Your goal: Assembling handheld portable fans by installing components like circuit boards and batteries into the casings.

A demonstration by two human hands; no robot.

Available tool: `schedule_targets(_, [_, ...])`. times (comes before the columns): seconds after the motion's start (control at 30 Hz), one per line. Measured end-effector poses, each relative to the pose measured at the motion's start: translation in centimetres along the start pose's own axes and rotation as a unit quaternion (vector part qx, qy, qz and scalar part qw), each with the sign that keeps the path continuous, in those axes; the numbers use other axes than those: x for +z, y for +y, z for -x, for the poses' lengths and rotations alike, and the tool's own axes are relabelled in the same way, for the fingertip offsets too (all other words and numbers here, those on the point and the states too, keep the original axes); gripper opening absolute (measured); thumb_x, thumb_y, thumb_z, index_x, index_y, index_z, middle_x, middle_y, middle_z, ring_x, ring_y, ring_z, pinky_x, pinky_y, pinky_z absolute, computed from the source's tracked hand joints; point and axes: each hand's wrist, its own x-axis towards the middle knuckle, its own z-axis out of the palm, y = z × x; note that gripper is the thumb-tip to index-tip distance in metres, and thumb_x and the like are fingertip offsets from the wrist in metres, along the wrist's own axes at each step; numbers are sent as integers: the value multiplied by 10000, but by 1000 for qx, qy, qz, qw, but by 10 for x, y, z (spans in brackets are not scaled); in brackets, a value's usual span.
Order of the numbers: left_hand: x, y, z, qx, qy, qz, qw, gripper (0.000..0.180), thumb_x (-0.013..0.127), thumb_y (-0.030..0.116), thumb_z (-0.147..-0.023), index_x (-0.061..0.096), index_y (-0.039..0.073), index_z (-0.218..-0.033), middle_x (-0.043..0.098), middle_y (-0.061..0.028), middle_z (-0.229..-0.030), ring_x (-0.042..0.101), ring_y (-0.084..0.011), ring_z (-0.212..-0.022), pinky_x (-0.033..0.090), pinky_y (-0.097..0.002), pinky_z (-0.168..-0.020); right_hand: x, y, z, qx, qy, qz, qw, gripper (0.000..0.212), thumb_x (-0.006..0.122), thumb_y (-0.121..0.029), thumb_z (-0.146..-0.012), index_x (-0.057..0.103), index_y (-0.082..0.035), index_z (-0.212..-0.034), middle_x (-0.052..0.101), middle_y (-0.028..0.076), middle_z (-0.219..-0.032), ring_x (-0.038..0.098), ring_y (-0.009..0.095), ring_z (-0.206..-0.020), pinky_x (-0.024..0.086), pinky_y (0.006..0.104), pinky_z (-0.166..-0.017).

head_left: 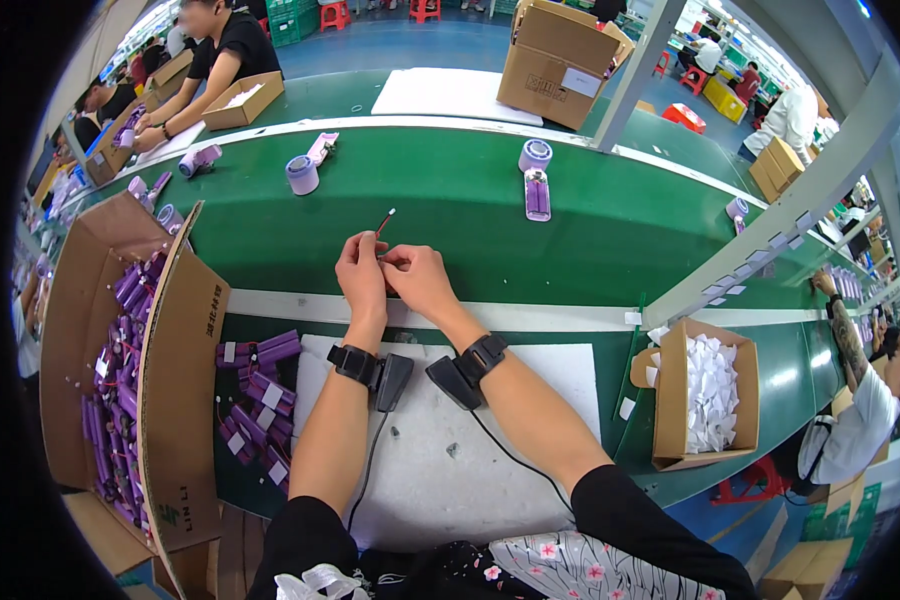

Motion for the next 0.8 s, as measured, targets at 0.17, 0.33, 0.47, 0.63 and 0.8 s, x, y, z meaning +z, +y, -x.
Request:
schedule_targets(0.17, [0,-1,0,1,0,-5,1000,227,559,204,-934,634,-10,-948,633,-54,-810,558,-112,-706,454,-259,-643,0,0,1,1,-1,5,1000,175,639,-111,-800,683,48,-856,698,152,-745,681,196,-657,530,306,-629])
schedule_targets(0.33, [-1,1,1,7,3,-9,1000,227,557,204,-934,634,-9,-944,633,-53,-810,558,-112,-702,455,-259,-644,0,-2,1,6,4,5,1000,178,635,-122,-784,692,34,-848,697,159,-747,681,220,-657,530,322,-639])
schedule_targets(0.47, [2,0,1,3,2,-15,1000,227,555,204,-935,634,-8,-944,633,-53,-811,559,-112,-700,456,-260,-646,0,6,-1,10,7,-4,1000,186,638,-130,-781,693,34,-849,699,157,-750,682,215,-654,530,319,-636])
schedule_targets(0.63, [0,2,1,11,3,-16,1000,232,548,207,-940,629,-10,-940,633,-53,-810,564,-111,-700,458,-261,-640,1,1,-1,25,4,3,1000,194,639,-135,-778,693,37,-849,697,152,-734,681,206,-648,529,316,-630])
schedule_targets(0.8, [0,1,0,8,22,3,1000,254,527,231,-954,618,-3,-920,622,-45,-789,559,-104,-682,452,-266,-607,2,0,-1,27,-3,1,1000,199,636,-137,-779,699,43,-837,691,150,-708,681,193,-643,529,307,-620])
